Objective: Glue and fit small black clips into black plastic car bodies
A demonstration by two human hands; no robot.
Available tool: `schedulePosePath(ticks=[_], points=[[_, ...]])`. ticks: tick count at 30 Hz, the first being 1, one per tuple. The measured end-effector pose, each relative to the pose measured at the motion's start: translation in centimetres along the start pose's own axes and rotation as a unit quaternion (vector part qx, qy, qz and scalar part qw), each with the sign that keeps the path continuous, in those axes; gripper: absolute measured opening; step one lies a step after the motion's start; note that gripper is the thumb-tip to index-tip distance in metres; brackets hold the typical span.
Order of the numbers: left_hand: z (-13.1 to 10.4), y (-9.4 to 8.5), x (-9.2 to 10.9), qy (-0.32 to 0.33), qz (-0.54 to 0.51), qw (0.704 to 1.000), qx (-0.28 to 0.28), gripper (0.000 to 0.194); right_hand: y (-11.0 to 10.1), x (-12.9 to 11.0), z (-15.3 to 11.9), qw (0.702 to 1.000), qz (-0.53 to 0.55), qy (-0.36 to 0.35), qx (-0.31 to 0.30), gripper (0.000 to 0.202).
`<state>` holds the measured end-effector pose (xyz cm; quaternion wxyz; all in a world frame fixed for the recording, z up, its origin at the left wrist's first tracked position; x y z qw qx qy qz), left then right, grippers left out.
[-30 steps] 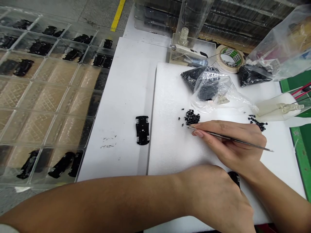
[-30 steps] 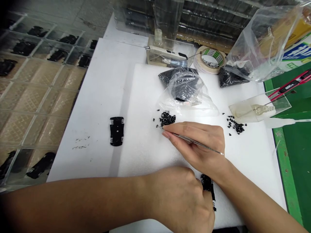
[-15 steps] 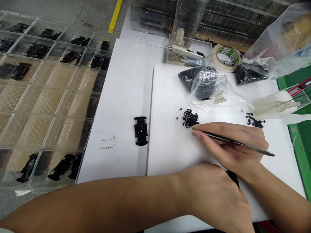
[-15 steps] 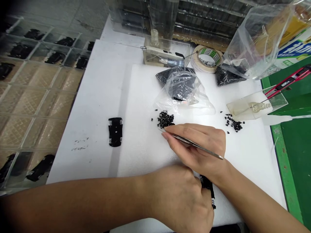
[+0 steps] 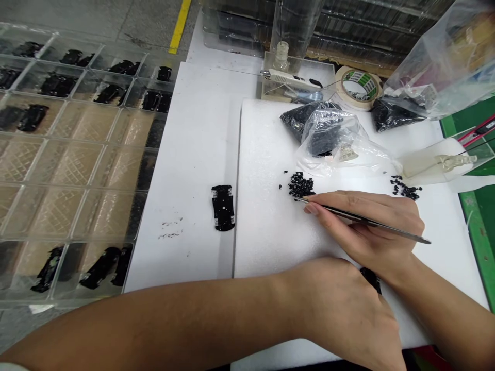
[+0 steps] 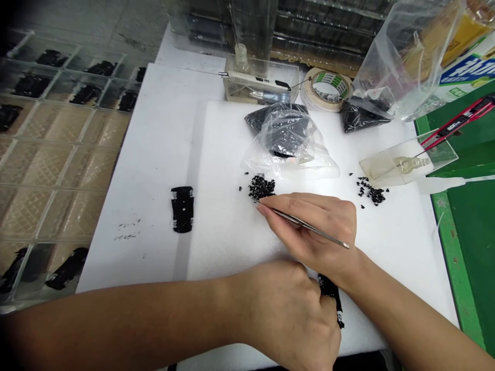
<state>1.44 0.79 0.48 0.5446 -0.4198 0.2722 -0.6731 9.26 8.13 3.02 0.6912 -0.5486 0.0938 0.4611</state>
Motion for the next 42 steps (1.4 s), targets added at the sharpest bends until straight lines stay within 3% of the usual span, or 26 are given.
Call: schedulePosePath(ticks=[4,9,15,20,22,26,32,39,42], points=[[0.0,-0.4,-0.1,-0.005,-0.033,0.999,-0.031,0.052,-0.1,0.1,-0.1,1.000,0.016,0.022,0.005,0.021],[0.1,-0.3,-0.1,0.014,-0.045,0.999,-0.010,0.038,0.2,0.0,0.0,1.000,0.000,0.000,0.001,0.026],[0.4,-1.3,-0.4,-0.017,-0.093,0.993,-0.074,0.037,0.3,0.5,0.1,0.999,0.009,0.034,0.018,0.025],[0.0,-0.6,-0.2,0.003,-0.046,0.999,-0.014,0.034,0.4,0.4,0.2,0.998,0.038,-0.010,-0.051,0.030],[-0.1,-0.5,-0.2,-0.004,-0.060,0.998,-0.014,0.033,0.4,0.4,0.2,0.997,0.049,0.001,-0.057,0.028],[0.1,-1.3,-0.4,-0.050,-0.124,0.989,-0.057,0.038,0.3,0.8,0.3,0.997,0.052,0.060,-0.009,0.023],[0.4,-1.8,-0.5,-0.021,-0.080,0.993,-0.083,0.052,0.6,0.9,0.1,0.998,0.047,0.034,-0.009,0.029],[-0.1,0.0,0.0,0.002,-0.023,1.000,0.013,0.045,0.6,0.3,0.3,0.996,0.048,-0.025,-0.067,0.032],[-0.1,0.0,-0.1,-0.015,-0.058,0.998,0.010,0.041,0.5,0.4,0.3,0.997,0.057,-0.007,-0.060,0.030]])
Point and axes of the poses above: each hand's wrist, its own z-axis towards the middle knuckle, its own y-axis out of the palm, x = y × z, the point moved 2 cm from there along z, towards the middle knuckle, and after that the axes turned 12 degrees about y, right-handed, at the moved point
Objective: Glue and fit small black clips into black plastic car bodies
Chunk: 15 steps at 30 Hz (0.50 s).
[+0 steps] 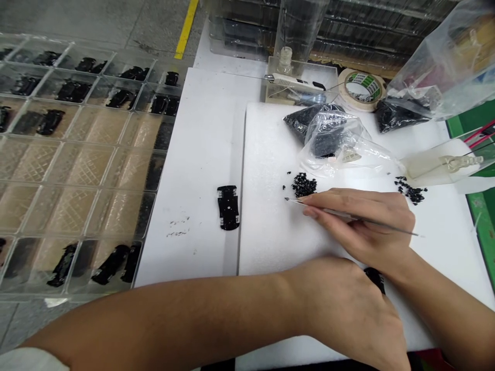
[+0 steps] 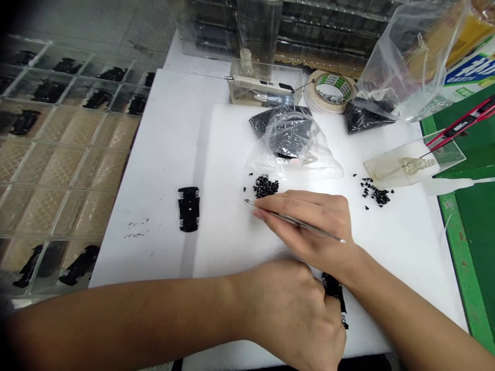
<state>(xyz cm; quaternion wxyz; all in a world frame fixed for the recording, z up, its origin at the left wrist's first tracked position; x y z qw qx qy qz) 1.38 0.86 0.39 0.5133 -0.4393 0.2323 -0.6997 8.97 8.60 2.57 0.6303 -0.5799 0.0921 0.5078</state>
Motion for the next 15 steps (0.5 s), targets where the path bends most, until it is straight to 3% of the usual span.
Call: schedulePosePath(ticks=[4,10,15], points=[[0.07,-0.28,-0.09,-0.008,-0.037,0.999,-0.030,0.041,-0.01,0.21,-0.09,1.000,0.003,0.017,0.012,0.027],[-0.21,-0.34,0.20,0.032,0.030,0.998,-0.038,0.036,-0.05,0.09,-0.02,0.999,0.029,-0.021,-0.028,0.029],[-0.11,-0.55,0.33,0.025,0.048,0.996,-0.069,0.043,-0.14,0.08,0.03,0.999,0.024,-0.025,-0.032,0.030]])
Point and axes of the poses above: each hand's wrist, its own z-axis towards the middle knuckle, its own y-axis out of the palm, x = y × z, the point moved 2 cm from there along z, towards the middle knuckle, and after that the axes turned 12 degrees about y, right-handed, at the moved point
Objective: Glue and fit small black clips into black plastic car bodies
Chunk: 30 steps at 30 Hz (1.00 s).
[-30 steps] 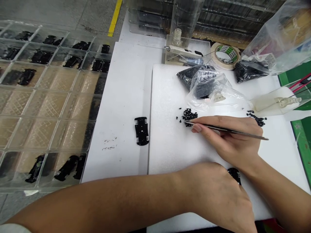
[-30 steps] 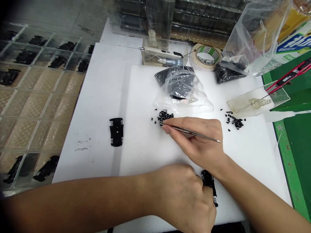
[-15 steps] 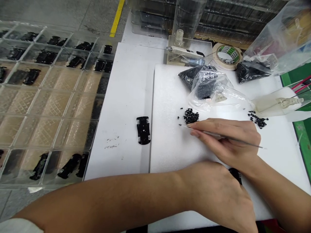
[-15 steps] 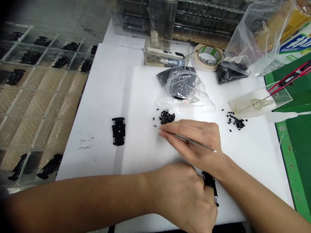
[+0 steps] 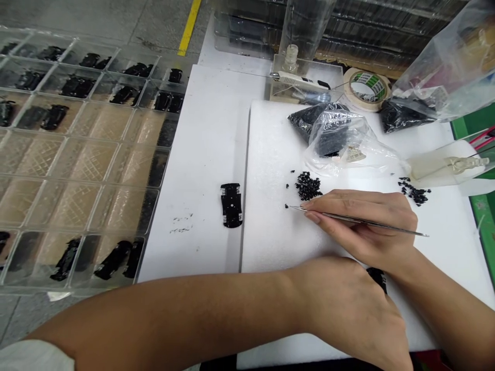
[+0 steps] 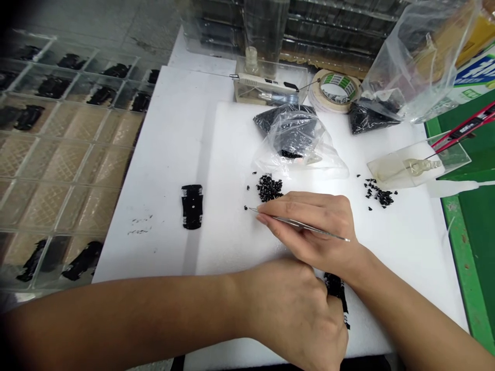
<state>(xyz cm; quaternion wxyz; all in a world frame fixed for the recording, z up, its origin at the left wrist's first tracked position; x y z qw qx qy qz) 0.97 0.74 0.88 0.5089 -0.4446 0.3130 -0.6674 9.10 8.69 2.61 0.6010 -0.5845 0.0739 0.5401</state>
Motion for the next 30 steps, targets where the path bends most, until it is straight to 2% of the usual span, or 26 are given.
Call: schedulePosePath(ticks=[6,10,16,23,30], points=[[0.1,1.1,0.1,-0.010,0.011,0.998,0.056,0.055,0.2,-0.2,0.2,0.996,0.028,-0.014,-0.080,0.028],[0.0,1.5,0.4,0.001,0.061,0.995,0.082,0.055,0.1,-0.2,0.0,0.999,0.018,-0.017,-0.038,0.026],[-0.1,1.2,0.6,-0.009,0.090,0.993,0.074,0.052,0.2,-0.3,0.1,0.998,-0.008,-0.020,-0.051,0.023],[0.0,1.1,0.5,-0.010,0.083,0.995,0.054,0.053,0.4,0.0,-0.2,0.999,-0.028,0.010,0.014,0.027],[0.0,1.2,0.5,-0.006,0.101,0.993,0.063,0.052,0.3,-0.2,-0.3,0.998,-0.044,0.011,0.031,0.025]])
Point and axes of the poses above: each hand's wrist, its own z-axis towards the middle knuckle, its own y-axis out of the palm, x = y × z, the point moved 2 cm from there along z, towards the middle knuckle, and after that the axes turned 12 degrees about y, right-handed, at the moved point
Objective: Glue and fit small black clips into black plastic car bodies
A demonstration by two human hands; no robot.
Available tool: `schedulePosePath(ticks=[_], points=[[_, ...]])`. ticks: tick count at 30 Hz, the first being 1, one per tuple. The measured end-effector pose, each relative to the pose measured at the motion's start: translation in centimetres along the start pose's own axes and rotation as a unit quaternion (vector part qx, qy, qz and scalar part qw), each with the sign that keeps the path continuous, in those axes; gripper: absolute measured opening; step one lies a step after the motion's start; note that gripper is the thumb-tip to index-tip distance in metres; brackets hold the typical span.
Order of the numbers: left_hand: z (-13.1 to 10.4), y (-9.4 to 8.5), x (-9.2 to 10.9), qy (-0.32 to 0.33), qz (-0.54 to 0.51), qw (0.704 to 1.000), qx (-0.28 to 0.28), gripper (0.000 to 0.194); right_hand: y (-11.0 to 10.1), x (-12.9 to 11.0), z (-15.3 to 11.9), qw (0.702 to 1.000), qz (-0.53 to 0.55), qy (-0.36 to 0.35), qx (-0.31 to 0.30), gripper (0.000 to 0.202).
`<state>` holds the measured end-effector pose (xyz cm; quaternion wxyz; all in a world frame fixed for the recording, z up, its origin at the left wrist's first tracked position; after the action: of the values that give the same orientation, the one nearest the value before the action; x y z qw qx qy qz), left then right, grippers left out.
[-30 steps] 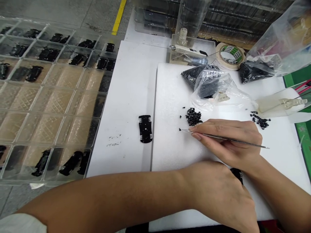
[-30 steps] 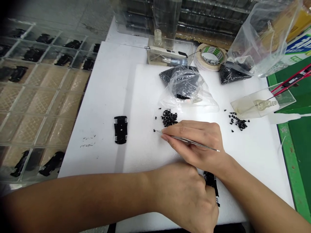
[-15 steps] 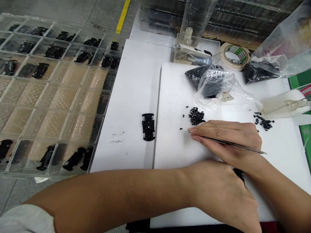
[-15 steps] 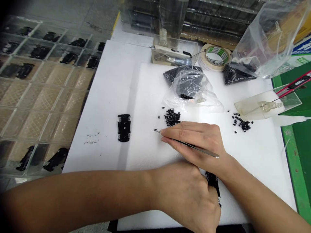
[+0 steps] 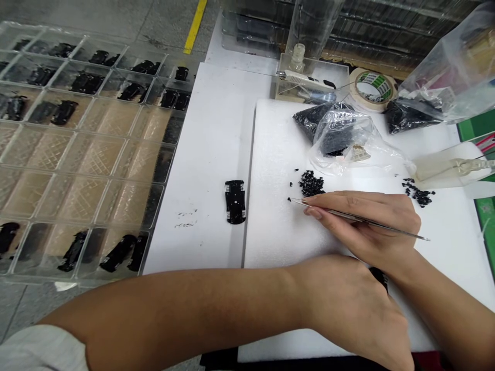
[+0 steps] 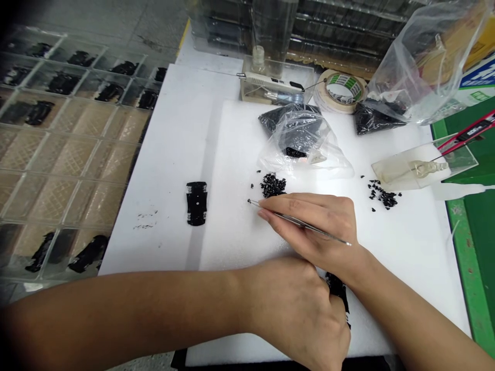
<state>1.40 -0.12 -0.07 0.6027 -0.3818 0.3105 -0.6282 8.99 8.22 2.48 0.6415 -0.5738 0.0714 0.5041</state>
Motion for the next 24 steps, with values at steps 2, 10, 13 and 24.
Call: schedulePosePath(ticks=[2,10,13,24], points=[[-0.01,0.02,0.07,-0.001,0.002,1.000,0.005,0.051,0.00,-0.07,-0.04,1.000,-0.014,-0.003,0.004,0.024],[-0.07,0.07,0.11,-0.005,0.010,1.000,0.021,0.051,0.09,-0.24,-0.11,1.000,-0.021,-0.022,0.002,0.024],[-0.13,0.11,0.11,-0.006,0.018,0.999,0.029,0.051,0.01,-0.26,-0.02,0.999,-0.025,-0.022,0.004,0.024],[0.34,-0.42,0.05,0.017,0.012,0.998,-0.058,0.052,0.35,-0.78,0.13,0.999,-0.015,0.024,0.021,0.023]])
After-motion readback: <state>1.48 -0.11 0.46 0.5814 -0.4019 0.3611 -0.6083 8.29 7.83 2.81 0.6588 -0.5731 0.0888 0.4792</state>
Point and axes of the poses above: each hand's wrist, its own z-axis towards the middle knuckle, its own y-axis out of the palm, x = y × z, the point moved 2 cm from there along z, towards the middle knuckle, and after that the axes turned 12 degrees about y, right-handed, at the moved point
